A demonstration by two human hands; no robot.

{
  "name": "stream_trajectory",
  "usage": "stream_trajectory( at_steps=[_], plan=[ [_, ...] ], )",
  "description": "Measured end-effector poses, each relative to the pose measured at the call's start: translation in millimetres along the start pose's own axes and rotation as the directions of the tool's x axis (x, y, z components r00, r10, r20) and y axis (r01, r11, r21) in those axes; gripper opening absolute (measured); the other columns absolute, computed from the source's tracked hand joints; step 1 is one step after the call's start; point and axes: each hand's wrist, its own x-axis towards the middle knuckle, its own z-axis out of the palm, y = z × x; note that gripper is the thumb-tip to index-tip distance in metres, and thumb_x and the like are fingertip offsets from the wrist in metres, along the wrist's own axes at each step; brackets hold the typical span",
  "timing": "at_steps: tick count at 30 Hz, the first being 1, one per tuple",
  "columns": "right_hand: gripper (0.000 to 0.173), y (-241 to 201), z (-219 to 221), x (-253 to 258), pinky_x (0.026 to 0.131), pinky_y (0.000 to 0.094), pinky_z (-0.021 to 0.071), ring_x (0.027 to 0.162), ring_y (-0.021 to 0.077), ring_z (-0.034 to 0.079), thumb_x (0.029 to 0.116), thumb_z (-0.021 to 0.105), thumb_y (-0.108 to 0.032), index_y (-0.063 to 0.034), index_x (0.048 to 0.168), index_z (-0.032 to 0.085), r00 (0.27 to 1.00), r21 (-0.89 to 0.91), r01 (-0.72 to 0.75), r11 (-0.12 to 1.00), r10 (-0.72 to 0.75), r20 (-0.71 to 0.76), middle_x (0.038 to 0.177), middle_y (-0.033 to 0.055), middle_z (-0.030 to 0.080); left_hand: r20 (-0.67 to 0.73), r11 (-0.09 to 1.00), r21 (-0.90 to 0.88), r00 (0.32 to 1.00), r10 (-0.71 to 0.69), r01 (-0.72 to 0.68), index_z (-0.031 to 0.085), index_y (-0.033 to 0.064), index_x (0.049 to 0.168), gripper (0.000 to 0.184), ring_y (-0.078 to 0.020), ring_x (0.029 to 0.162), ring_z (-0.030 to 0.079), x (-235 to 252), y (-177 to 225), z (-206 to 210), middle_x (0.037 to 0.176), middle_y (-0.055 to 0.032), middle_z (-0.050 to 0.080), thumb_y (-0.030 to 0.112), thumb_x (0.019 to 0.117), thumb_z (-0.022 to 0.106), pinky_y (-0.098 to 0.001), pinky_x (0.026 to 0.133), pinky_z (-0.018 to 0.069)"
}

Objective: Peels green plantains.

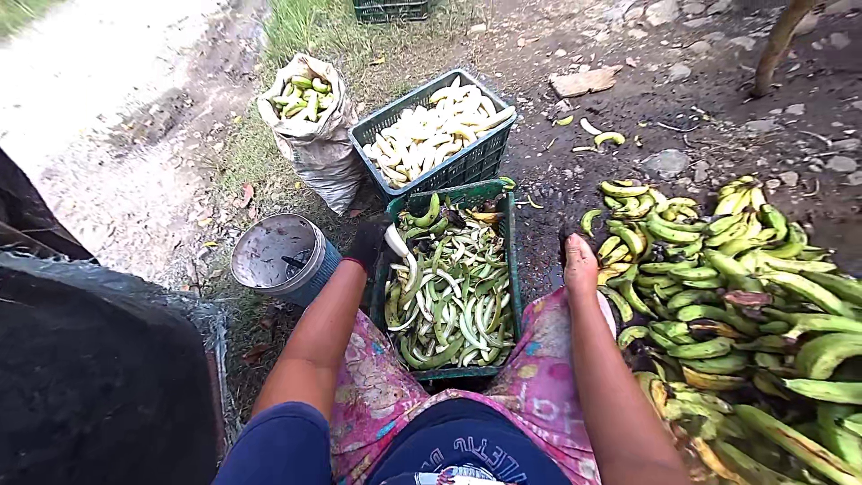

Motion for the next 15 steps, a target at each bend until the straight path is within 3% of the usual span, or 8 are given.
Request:
stream_trajectory(
  at_steps=[3,4,5,7,9,11,12,15],
  plan=[
    [0.049,4.4,3.1,0.8,0.112,0.0476,0.0428,0.131,0.0285,0.057,0.1083,0.05,-0.037,0.0004,0.139,0.06,0.995,-0.118,0.064,0.991,-0.055,0.08,0.139,0.0218,0.06,-0.212,0.94,-0.336,0.967,-0.138,0.061,0.055,0.0054,0.138,0.057,-0.0268,0.107,0.063,53.6,49.4,-30.0,0.126,-0.018,0.062,0.05,0.1085,0.034,-0.047,0.09,0.0537],
    [0.049,7.9,3.4,1.5,0.113,0.0482,0.042,0.132,0.0292,0.056,0.1081,0.05,-0.037,-0.0004,0.139,0.06,0.993,-0.145,0.081,0.986,-0.067,0.099,0.14,0.0219,0.06,-0.262,0.934,-0.345,0.947,-0.188,0.09,0.051,0.0076,0.142,0.061,-0.0282,0.11,0.063,68.3,51.2,-35.1,0.131,-0.0178,0.061,0.054,0.1081,0.031,-0.0478,0.09,0.0541],
    [0.049,10.4,3.4,2.0,0.113,0.0484,0.0419,0.132,0.029,0.056,0.1078,0.051,-0.038,-0.0016,0.138,0.061,0.993,-0.158,0.079,0.984,-0.063,0.102,0.139,0.0211,0.061,-0.295,0.963,-0.238,0.935,-0.196,0.126,0.046,0.007,0.148,0.06,-0.0322,0.121,0.059,79.7,45.3,-37.7,0.139,-0.0203,0.056,0.05,0.11,0.029,-0.0508,0.096,0.0515],
    [0.048,9.9,2.8,2.1,0.112,0.0481,0.0422,0.131,0.0289,0.057,0.1078,0.05,-0.038,-0.0007,0.136,0.062,0.995,-0.155,0.065,0.986,-0.052,0.081,0.138,0.0214,0.061,-0.293,0.963,0.169,0.943,-0.155,0.211,0.034,0.0018,0.155,0.052,-0.0457,0.137,0.047,85.6,28.9,-27.1,0.149,-0.0303,0.045,0.032,0.1119,0.035,-0.0603,0.108,0.0414],
    [0.049,7.4,0.3,1.0,0.112,0.0483,0.0429,0.131,0.0286,0.057,0.1083,0.049,-0.038,0.0006,0.136,0.061,0.998,-0.134,0.035,0.99,-0.029,0.053,0.139,0.0212,0.061,-0.293,0.927,0.243,0.932,-0.212,0.287,0.025,-0.0004,0.156,0.069,-0.0477,0.132,0.051,63.2,10.7,10.6,0.145,-0.0324,0.048,0.046,0.1079,0.042,-0.0635,0.106,0.043],
    [0.049,3.5,-2.3,-0.1,0.108,0.0503,0.0444,0.126,0.0288,0.059,0.109,0.046,-0.039,-0.0003,0.135,0.062,0.999,-0.115,0.0,0.993,0.005,0.042,0.136,0.0213,0.062,-0.232,0.932,0.331,0.97,-0.074,0.151,0.02,0.0071,0.16,0.08,-0.0463,0.132,0.051,5.6,-7.6,60.2,0.15,-0.0279,0.045,0.056,0.1029,0.047,-0.0658,0.103,0.0442],
    [0.049,2.8,-2.1,0.4,0.106,0.0508,0.0457,0.122,0.0285,0.06,0.1094,0.045,-0.041,-0.0012,0.134,0.063,0.999,-0.106,-0.02,0.994,0.025,0.043,0.133,0.0208,0.063,-0.171,0.925,0.379,0.985,0.031,0.037,0.022,0.0093,0.161,0.082,-0.0442,0.138,0.046,-21.7,-14.6,84.9,0.156,-0.0246,0.04,0.058,0.1013,0.048,-0.0652,0.107,0.0415],
    [0.05,-1.4,3.0,4.7,0.098,0.0484,0.0489,0.11,0.0261,0.063,0.1109,0.041,-0.04,0.0004,0.129,0.063,0.998,-0.064,-0.058,0.996,0.06,0.03,0.123,0.0205,0.066,0.213,0.788,0.51,0.938,0.273,-0.345,0.034,0.0181,0.16,0.08,-0.0379,0.153,0.025,-93.5,-31.8,150.2,0.165,-0.015,0.031,0.064,0.0958,0.048,-0.0631,0.119,0.0261]
  ],
)
